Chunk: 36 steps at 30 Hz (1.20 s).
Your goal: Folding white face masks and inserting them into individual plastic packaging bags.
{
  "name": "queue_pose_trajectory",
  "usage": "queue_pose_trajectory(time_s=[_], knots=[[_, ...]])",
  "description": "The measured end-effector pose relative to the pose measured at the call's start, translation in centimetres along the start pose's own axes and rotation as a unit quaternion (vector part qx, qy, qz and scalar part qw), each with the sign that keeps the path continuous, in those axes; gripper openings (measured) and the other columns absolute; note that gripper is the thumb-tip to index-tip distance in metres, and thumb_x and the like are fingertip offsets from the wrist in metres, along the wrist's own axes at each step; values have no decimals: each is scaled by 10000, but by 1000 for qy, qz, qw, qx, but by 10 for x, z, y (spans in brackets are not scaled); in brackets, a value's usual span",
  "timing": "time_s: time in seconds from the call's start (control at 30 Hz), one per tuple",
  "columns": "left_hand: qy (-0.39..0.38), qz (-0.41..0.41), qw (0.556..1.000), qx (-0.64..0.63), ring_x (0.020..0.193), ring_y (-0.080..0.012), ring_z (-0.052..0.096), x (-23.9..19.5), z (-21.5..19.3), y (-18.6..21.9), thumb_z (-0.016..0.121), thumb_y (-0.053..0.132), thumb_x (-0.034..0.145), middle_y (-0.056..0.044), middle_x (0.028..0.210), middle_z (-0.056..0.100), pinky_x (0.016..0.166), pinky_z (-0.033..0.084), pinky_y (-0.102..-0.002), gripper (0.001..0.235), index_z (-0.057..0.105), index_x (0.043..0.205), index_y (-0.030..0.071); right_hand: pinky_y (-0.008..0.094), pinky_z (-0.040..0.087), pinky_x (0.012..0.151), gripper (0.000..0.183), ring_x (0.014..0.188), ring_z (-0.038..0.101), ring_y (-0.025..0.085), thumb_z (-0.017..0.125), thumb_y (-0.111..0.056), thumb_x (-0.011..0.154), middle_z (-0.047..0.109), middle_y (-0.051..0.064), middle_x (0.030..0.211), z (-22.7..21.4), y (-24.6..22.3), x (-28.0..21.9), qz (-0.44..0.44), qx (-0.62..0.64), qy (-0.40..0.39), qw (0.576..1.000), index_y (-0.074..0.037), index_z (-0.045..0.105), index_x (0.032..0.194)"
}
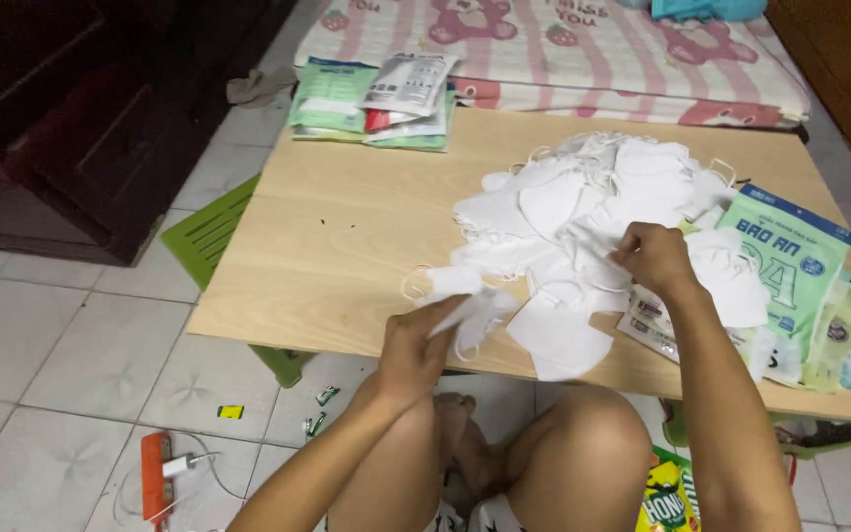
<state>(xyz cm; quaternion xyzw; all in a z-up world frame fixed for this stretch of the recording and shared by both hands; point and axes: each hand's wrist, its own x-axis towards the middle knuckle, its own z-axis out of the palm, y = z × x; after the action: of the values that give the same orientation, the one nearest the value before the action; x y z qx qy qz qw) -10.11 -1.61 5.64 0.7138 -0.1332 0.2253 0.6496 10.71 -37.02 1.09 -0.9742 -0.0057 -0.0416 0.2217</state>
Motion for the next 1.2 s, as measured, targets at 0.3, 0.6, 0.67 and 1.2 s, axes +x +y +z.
queue_pose_trajectory(time_s=[0.3, 0.6, 0.67, 1.2], knots=[[-57, 121, 988, 79, 1034, -375, 739, -28, -18, 39, 614, -83, 925, -192, 1119, 778, 896, 602, -494, 309, 744, 1194, -4, 487, 591, 752, 321, 825, 731, 381, 735, -17, 817, 706, 224, 943, -28, -28, -43, -7, 103, 102, 989, -37, 678, 1132], [-58, 5, 998, 26, 949, -207, 679, 8, -8, -12, 672, 57, 946, -113, 929, 791, 820, 580, -415, 179, 796, 1071, 89, 422, 681, 685, 198, 730, 732, 299, 761, -29, 920, 560, 128, 787, -16, -61, -61, 27, 502, 99, 859, 32, 581, 864], [-66, -80, 994, 13, 862, -77, 627, 23, -5, -37, 685, 133, 974, -64, 833, 791, 782, 558, -356, 138, 820, 990, 115, 421, 685, 680, 241, 701, 729, 299, 773, -2, 908, 550, 125, 769, -18, -68, -67, 32, 517, 99, 850, 52, 542, 865], [-84, -280, 952, -87, 693, -156, 642, 114, 40, -64, 645, 239, 994, -87, 752, 698, 640, 519, -273, 234, 763, 951, 42, 242, 388, 416, 249, 427, 487, 102, 789, -37, 787, 521, 13, 509, 5, -105, -111, 4, 527, -137, 838, -71, 622, 605]])
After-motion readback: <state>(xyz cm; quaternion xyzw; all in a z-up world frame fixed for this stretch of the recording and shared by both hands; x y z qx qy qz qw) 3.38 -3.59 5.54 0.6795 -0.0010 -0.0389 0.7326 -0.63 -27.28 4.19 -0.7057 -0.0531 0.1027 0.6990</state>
